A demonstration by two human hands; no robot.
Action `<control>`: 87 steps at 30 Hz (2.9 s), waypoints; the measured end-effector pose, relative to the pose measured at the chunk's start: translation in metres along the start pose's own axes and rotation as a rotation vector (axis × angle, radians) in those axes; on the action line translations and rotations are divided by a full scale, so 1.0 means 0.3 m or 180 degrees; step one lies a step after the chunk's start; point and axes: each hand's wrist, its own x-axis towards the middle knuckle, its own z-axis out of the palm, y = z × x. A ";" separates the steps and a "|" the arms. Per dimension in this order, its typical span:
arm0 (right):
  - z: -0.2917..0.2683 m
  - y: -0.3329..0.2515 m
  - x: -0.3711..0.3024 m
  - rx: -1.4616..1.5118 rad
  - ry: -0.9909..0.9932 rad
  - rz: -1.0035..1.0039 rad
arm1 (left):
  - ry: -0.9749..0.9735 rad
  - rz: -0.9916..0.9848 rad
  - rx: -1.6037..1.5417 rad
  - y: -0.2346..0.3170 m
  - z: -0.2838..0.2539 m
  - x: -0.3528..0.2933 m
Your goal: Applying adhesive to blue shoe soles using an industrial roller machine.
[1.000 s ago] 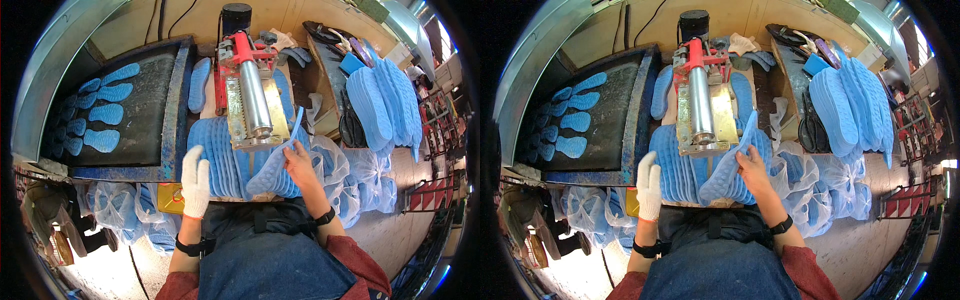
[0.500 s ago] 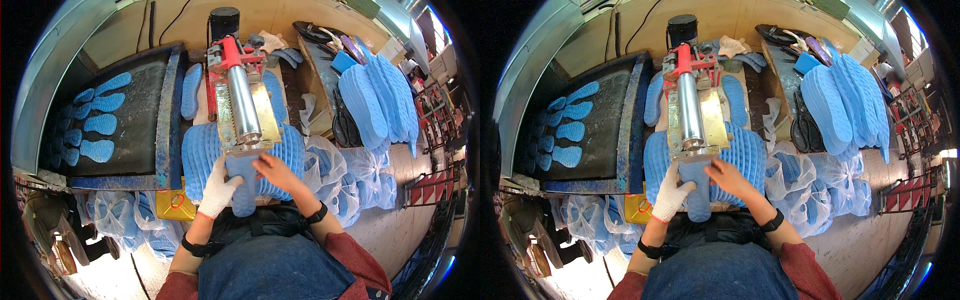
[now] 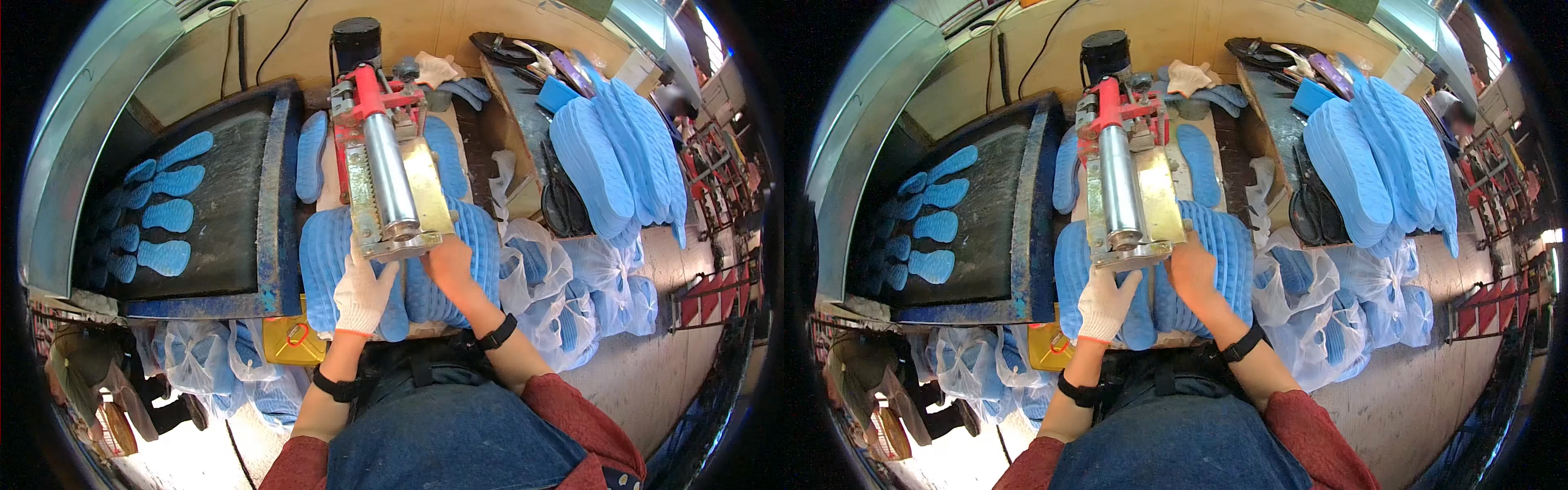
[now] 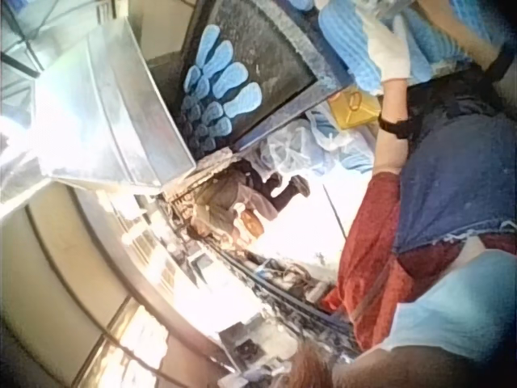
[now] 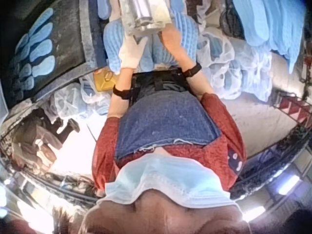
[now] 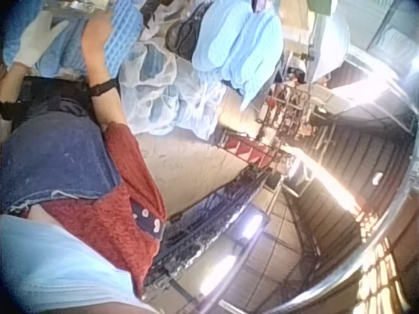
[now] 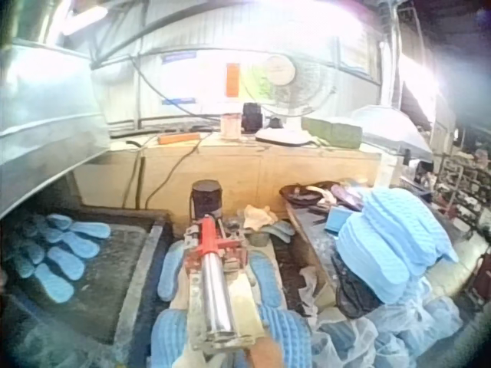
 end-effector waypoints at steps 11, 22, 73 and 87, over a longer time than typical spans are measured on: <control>-0.182 0.147 0.014 0.4011 0.0115 0.1748 | 0.0670 -0.0206 -0.1686 -0.108 -0.255 -0.231; -0.565 -0.071 0.029 0.0637 -0.0046 0.0181 | 0.0776 -0.0420 -0.2482 -0.113 -0.317 -0.294; -0.141 0.354 -0.192 0.1178 0.0123 0.1278 | -0.1923 -0.0753 -0.3289 0.192 -0.089 -0.172; -0.127 0.325 -0.138 0.1487 0.0442 -0.0372 | -0.1751 -0.0644 -0.3542 0.099 -0.111 -0.152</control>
